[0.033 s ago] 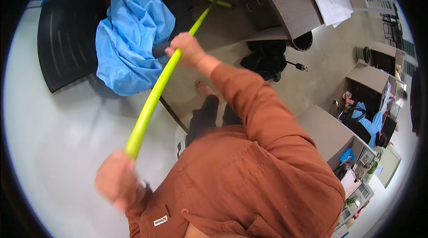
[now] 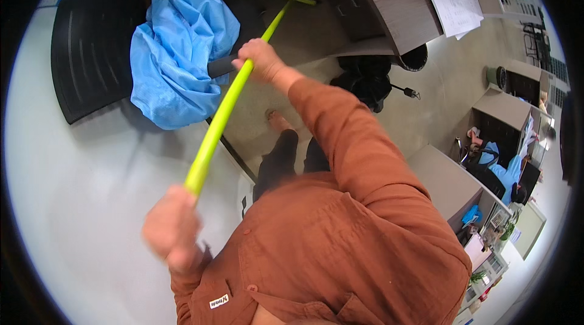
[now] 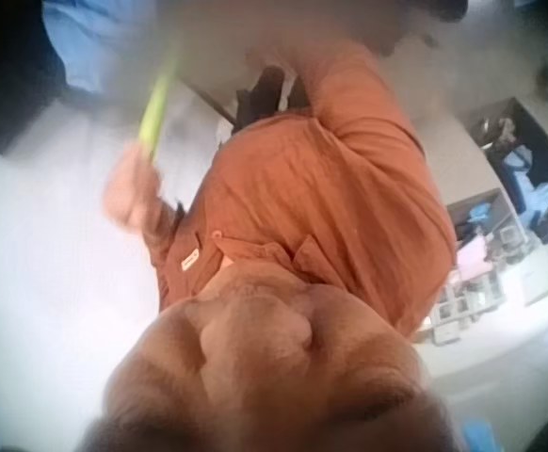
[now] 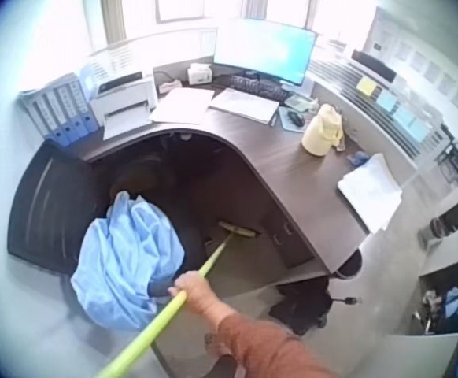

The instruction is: The person sweeps the floor of an office using a green broom. They move around desks and chairs, sweeping debris into a pile and then into a dustpan. The person also moves a chair and a plastic container to access the floor underneath.

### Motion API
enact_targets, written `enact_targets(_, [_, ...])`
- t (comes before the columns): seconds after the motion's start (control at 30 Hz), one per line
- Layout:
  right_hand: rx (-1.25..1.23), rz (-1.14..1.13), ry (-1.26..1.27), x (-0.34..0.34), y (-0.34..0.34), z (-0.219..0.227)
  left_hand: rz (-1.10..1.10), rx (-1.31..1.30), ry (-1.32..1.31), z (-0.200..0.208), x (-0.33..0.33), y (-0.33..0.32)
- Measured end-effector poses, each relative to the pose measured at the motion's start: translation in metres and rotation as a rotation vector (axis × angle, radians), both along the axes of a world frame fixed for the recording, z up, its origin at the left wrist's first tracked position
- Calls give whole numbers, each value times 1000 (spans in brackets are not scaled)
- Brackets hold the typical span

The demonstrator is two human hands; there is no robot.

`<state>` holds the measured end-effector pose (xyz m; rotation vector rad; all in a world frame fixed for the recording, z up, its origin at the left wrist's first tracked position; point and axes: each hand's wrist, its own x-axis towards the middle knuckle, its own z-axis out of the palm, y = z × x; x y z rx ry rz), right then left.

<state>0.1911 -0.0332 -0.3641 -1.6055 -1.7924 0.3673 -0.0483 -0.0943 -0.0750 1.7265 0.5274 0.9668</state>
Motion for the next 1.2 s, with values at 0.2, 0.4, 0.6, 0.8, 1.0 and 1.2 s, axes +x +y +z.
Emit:
enact_targets(0.2, [-94,86,36,3,-37,-24,16,-169,-23,-4,20,-26])
enact_targets(0.4, [-3,170,391,-64,-125,46,186,-34,-194,80,3,-79])
enact_targets(0.6, [-192,338,555,-85,-200,97,150,-13,-339,133,27,-132])
enact_targets(0.8, [20,251,399,-38,-187,64,226,98,-334,120,22,-185])
enact_targets(1.0, [71,250,129,52,-158,-20,336,-286,95,8,74,-213])
enact_targets(1.2, [17,325,271,-42,-212,4,324,-180,-8,53,10,-234])
